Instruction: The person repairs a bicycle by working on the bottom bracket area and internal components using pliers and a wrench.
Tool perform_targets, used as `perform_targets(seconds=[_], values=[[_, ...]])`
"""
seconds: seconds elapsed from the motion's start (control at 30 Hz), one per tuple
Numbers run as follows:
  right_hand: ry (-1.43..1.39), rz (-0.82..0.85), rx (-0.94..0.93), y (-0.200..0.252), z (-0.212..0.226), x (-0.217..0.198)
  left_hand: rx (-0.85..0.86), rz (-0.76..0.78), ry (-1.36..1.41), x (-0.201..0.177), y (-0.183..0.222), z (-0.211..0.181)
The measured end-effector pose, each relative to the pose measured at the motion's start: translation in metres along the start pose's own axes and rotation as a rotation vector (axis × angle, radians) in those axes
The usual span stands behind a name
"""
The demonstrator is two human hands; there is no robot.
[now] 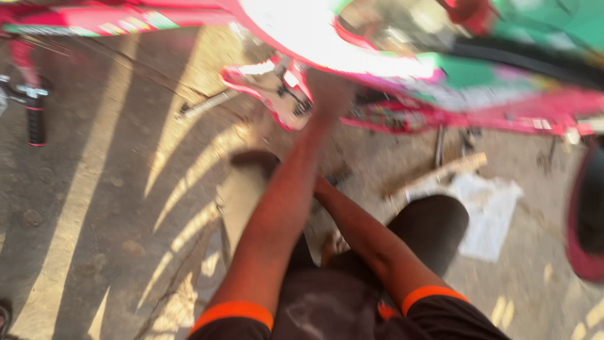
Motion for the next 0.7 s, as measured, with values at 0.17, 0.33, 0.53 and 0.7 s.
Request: perform_targets(seconds=[0.17, 0.33, 0.53, 0.7], values=[[-0.039, -0.258, -0.017, -0.074, -0.008, -0.021, -0.03, -0.007, 0.134, -0.022, -0.004, -0.009], [-0.06, -0.366, 0.026, -0.113, -0.031, -0.019, -0.078, -0.002, 0.157, -0.023, -0.008, -0.002], [-0.008, -0.223, 0.081, -0.028, -0.021, -0.023, -0.048, -0.016, 0.145, -0.014, -0.009, -0.003], [-0.039, -0.267, 0.096, 0.164, 0.024, -0.136, -0.014, -0.059, 0.12, -0.017, -0.004, -0.012]])
Point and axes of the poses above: each hand's wrist, its own y-axis away from the middle knuckle, its own x-axis out of the palm, z = x × y, the point moved 3 cm from there along -y, towards the middle knuckle, and after that the axes turned 6 degrees about -y, right-handed, at the moved point
